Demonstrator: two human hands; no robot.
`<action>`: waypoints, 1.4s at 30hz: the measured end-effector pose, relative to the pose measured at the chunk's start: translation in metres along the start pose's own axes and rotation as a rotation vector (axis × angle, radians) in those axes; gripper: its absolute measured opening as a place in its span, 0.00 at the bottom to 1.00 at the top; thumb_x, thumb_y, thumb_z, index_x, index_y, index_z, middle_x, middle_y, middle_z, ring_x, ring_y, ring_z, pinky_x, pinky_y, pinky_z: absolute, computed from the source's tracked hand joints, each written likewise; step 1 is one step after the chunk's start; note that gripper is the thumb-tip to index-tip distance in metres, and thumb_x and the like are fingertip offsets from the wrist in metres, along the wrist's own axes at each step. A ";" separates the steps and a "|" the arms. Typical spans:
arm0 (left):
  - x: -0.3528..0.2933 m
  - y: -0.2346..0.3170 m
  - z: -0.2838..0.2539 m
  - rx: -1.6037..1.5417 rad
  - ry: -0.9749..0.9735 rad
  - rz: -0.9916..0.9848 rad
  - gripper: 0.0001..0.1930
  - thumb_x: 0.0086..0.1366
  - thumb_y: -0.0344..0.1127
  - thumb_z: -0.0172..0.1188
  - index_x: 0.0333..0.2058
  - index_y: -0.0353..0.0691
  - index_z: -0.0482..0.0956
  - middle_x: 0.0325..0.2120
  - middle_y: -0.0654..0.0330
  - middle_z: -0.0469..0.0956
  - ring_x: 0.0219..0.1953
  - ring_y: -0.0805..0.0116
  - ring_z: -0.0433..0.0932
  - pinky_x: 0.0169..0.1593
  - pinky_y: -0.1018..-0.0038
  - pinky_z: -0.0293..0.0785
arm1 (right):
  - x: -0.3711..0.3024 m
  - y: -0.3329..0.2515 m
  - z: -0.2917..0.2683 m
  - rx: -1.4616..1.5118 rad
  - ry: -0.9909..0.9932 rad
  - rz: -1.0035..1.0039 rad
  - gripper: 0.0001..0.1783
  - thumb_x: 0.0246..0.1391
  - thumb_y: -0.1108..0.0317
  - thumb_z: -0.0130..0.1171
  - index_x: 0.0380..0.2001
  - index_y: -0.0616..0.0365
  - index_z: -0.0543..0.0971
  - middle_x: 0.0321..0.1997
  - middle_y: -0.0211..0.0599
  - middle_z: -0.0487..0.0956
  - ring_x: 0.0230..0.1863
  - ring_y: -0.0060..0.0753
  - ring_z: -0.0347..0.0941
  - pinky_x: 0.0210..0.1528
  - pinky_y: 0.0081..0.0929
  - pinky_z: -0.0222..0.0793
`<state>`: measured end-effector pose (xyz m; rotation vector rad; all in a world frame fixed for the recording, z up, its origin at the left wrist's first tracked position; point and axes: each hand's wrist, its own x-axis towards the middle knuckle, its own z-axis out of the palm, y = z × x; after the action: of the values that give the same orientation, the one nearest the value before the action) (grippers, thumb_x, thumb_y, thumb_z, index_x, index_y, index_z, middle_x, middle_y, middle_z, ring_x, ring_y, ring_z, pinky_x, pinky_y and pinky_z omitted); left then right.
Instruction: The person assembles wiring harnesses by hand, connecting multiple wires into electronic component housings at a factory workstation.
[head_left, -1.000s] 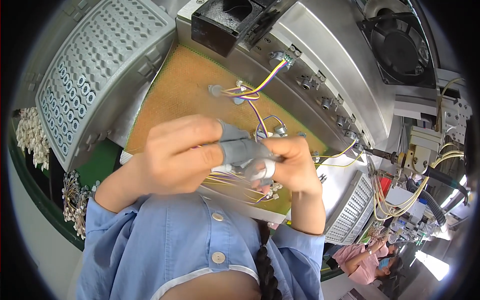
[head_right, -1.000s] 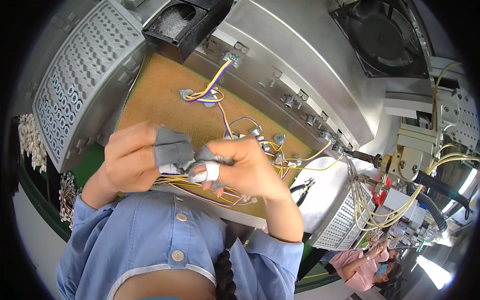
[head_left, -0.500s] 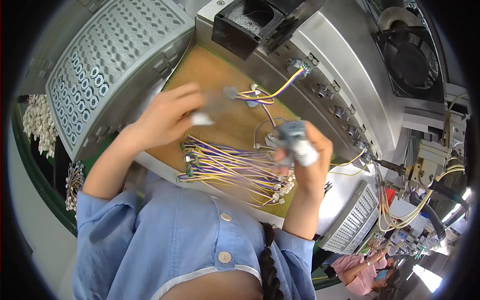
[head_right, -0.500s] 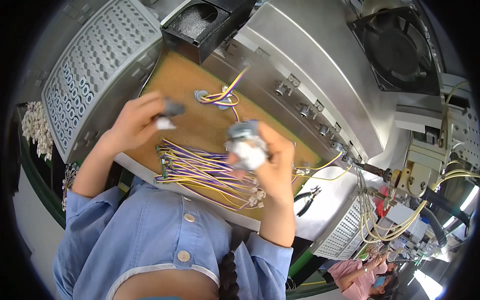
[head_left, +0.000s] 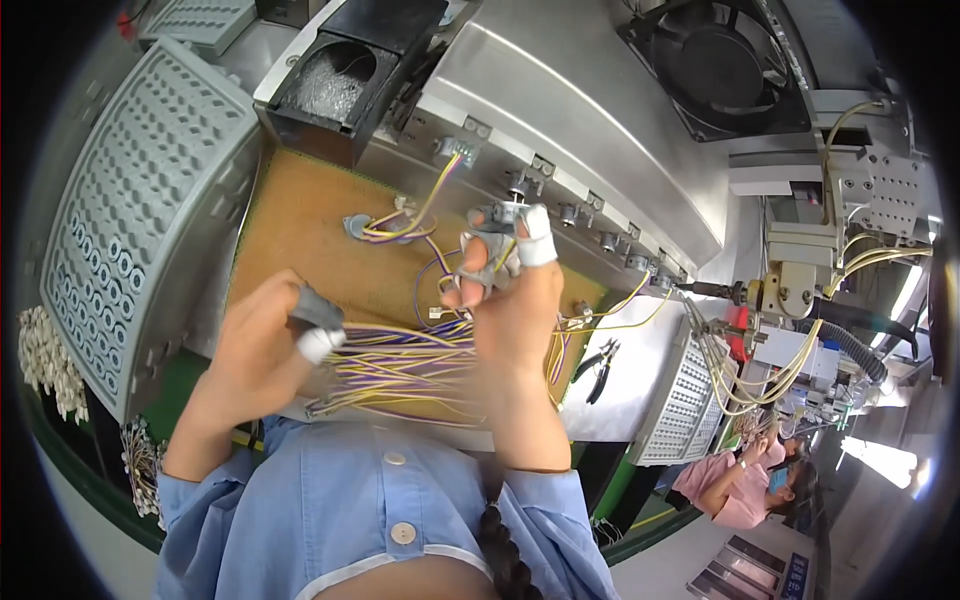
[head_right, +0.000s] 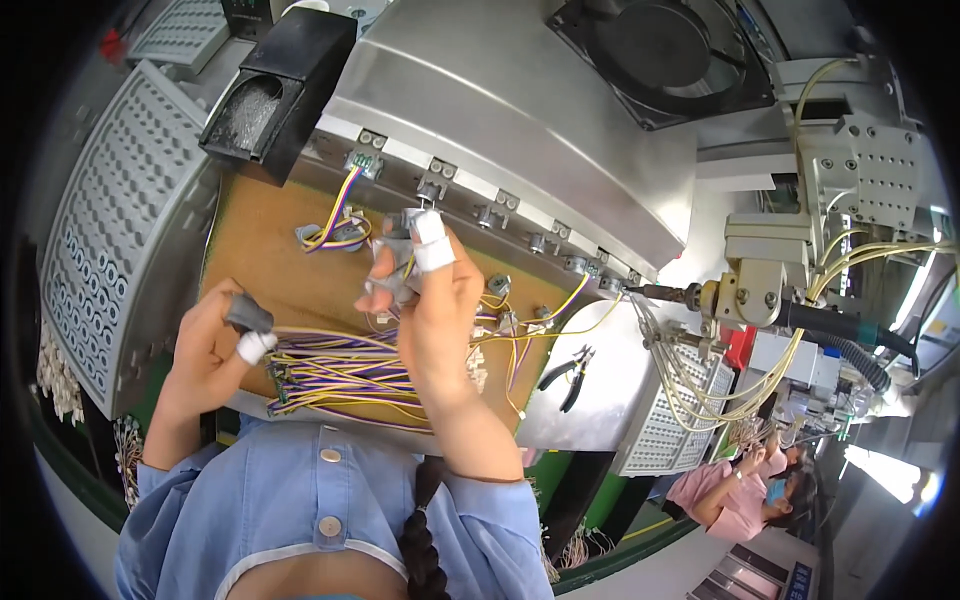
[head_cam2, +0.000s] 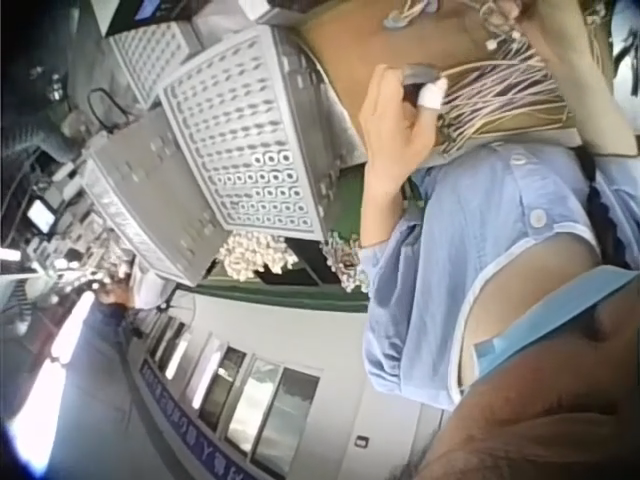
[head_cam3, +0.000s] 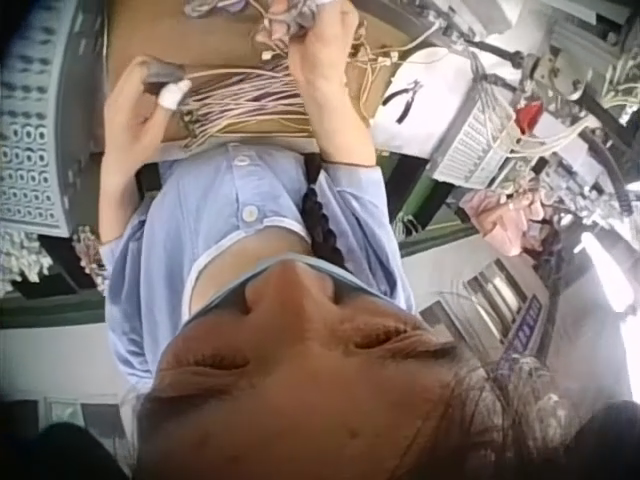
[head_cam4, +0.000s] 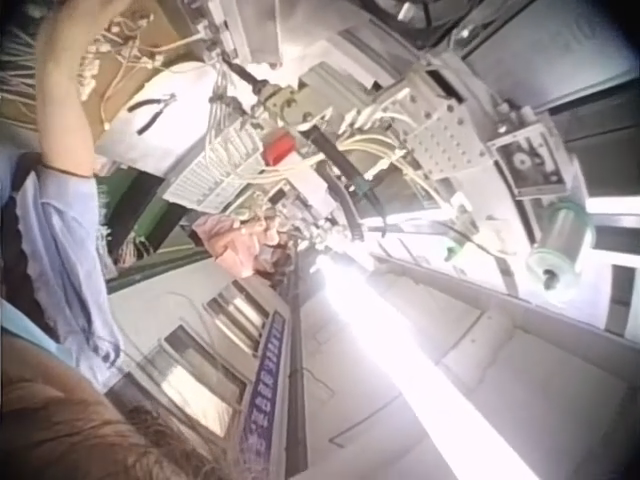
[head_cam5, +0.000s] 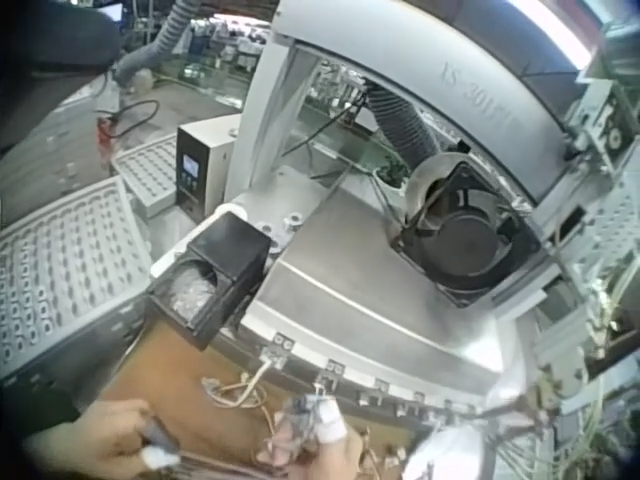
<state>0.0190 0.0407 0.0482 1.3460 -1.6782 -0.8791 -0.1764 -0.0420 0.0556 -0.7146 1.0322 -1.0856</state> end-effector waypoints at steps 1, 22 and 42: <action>0.001 0.006 0.002 -0.128 -0.009 -0.037 0.06 0.49 0.23 0.59 0.27 0.34 0.71 0.23 0.55 0.70 0.26 0.63 0.69 0.30 0.75 0.64 | 0.004 0.003 0.004 0.029 0.025 -0.041 0.21 0.56 0.53 0.46 0.36 0.64 0.72 0.20 0.33 0.72 0.14 0.23 0.64 0.16 0.26 0.68; -0.005 -0.001 -0.001 0.545 0.232 0.034 0.14 0.48 0.30 0.58 0.35 0.30 0.71 0.36 0.48 0.71 0.39 0.50 0.70 0.46 0.62 0.67 | -0.043 -0.009 -0.015 -1.295 -0.582 -0.698 0.17 0.46 0.70 0.57 0.42 0.56 0.72 0.28 0.43 0.76 0.22 0.41 0.74 0.22 0.33 0.68; -0.071 -0.070 -0.144 0.439 0.436 -0.324 0.23 0.63 0.28 0.47 0.57 0.33 0.58 0.54 0.51 0.64 0.52 0.65 0.66 0.53 0.73 0.61 | -0.001 -0.016 -0.027 -0.472 -0.631 -0.428 0.15 0.50 0.61 0.56 0.22 0.61 0.68 0.14 0.42 0.66 0.17 0.47 0.65 0.21 0.39 0.57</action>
<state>0.1865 0.0911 0.0386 1.9842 -1.3700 -0.3456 -0.2076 -0.0463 0.0595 -1.5981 0.5901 -0.8726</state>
